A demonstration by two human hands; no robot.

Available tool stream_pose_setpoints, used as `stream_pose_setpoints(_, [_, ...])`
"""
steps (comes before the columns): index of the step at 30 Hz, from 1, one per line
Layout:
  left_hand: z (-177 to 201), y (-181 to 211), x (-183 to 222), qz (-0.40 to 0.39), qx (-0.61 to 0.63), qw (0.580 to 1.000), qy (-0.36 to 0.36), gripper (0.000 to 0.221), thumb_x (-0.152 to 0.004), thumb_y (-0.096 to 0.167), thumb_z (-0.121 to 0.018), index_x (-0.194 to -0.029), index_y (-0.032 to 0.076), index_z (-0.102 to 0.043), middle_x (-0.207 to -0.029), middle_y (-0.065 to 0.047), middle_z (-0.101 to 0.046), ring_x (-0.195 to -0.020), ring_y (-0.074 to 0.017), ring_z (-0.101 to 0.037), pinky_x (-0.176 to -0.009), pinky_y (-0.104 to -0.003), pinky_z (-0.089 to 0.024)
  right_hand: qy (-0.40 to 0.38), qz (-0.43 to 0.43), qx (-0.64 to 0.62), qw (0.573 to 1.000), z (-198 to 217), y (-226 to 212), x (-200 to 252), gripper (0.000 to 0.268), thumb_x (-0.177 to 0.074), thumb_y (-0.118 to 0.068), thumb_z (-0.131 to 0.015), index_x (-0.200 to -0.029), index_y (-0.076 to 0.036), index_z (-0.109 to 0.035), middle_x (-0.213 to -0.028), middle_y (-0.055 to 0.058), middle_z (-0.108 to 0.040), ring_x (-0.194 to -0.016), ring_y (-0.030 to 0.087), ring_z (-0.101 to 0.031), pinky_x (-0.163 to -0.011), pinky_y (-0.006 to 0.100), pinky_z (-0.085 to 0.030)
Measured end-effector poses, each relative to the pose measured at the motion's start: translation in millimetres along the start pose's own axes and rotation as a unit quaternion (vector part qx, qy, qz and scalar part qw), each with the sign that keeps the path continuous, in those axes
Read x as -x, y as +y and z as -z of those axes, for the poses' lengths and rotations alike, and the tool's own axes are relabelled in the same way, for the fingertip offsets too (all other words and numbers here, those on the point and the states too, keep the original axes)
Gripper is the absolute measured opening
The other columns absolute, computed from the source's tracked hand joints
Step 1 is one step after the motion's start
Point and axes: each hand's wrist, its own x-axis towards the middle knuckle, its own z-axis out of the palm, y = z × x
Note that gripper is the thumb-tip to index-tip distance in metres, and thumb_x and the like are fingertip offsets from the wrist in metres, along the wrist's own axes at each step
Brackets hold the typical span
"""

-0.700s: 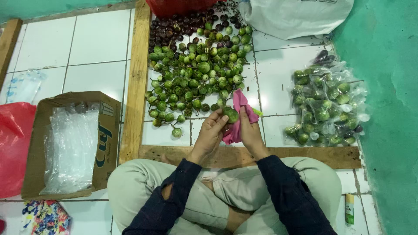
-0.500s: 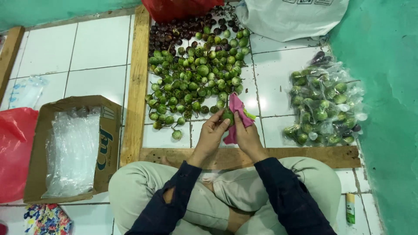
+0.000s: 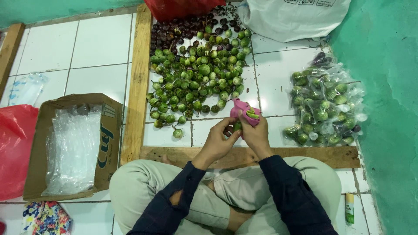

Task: Cleaning small green eggplants by wiping them with a pink cloth before packaging.

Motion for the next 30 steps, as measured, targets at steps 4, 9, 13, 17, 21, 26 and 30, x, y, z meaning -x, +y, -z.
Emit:
stream_pose_setpoints(4, [-4,-9,-6,0.015,0.077,0.997,-0.028,0.029,-0.094,0.014,-0.072,-0.119,0.001,-0.068,-0.094,-0.010,-0.067,-0.081,-0.0195,-0.069,-0.069,-0.031,-0.058,0.023,-0.003,-0.037,0.999,0,-22,4,0.017,-0.094,-0.024,-0.075,-0.091,-0.007,-0.074,-0.073,0.004,-0.069,-0.077,0.012,-0.057,-0.074,0.036,-0.052])
stream_pose_setpoints(9, [-5,1,-5,0.077,0.184,0.980,-0.022,0.039,-0.094,0.013,-0.074,-0.129,0.000,-0.061,-0.111,-0.010,-0.068,-0.091,-0.0129,-0.064,-0.079,-0.028,-0.059,0.023,-0.016,-0.102,0.994,4,-23,2,0.024,-0.101,-0.027,-0.069,-0.083,-0.010,-0.068,-0.075,0.002,-0.065,-0.074,0.016,-0.058,-0.076,0.035,-0.051])
stream_pose_setpoints(13, [-7,-14,-5,0.068,0.151,0.986,-0.007,0.045,-0.086,0.015,-0.084,-0.122,-0.001,-0.064,-0.107,-0.009,-0.067,-0.087,-0.0105,-0.062,-0.076,-0.024,-0.058,0.006,-0.007,-0.100,0.995,1,-30,6,0.028,-0.099,-0.029,-0.073,-0.081,-0.008,-0.069,-0.070,0.002,-0.063,-0.071,0.014,-0.055,-0.072,0.034,-0.050])
stream_pose_setpoints(17, [1,-5,-6,0.078,0.137,0.987,-0.032,0.036,-0.093,0.017,-0.077,-0.123,0.000,-0.066,-0.101,-0.011,-0.070,-0.086,-0.0123,-0.065,-0.074,-0.026,-0.059,0.001,-0.038,-0.120,0.992,11,-101,26,0.035,-0.104,-0.039,-0.058,-0.085,-0.011,-0.065,-0.073,0.001,-0.061,-0.071,0.016,-0.055,-0.078,0.033,-0.051])
stream_pose_setpoints(21, [5,-8,-8,0.062,0.208,0.976,0.008,0.036,-0.096,0.011,-0.071,-0.130,0.001,-0.064,-0.108,-0.010,-0.070,-0.096,-0.0147,-0.066,-0.085,-0.029,-0.059,0.034,-0.050,-0.131,0.989,11,-97,24,0.064,-0.105,-0.059,-0.039,-0.121,-0.001,-0.061,-0.116,0.022,-0.064,-0.116,0.031,-0.060,-0.110,0.048,-0.039])
stream_pose_setpoints(26, [-1,-15,-11,0.041,0.187,0.981,0.042,0.034,-0.096,0.006,-0.069,-0.129,-0.001,-0.063,-0.109,-0.013,-0.069,-0.098,-0.0166,-0.066,-0.085,-0.032,-0.059,-0.092,0.092,0.006,0.991,-8,-31,14,0.042,-0.109,-0.028,-0.029,-0.114,0.007,-0.052,-0.093,0.024,-0.059,-0.093,0.036,-0.055,-0.092,0.048,-0.038])
stream_pose_setpoints(30, [-4,-25,-4,0.065,0.227,0.972,0.024,0.034,-0.095,0.004,-0.071,-0.129,0.002,-0.066,-0.111,-0.012,-0.071,-0.099,-0.0158,-0.067,-0.083,-0.029,-0.060,-0.087,0.115,0.096,0.985,-4,29,5,0.044,-0.109,-0.041,-0.045,-0.102,-0.005,-0.069,-0.085,0.022,-0.072,-0.086,0.038,-0.069,-0.084,0.053,-0.050])
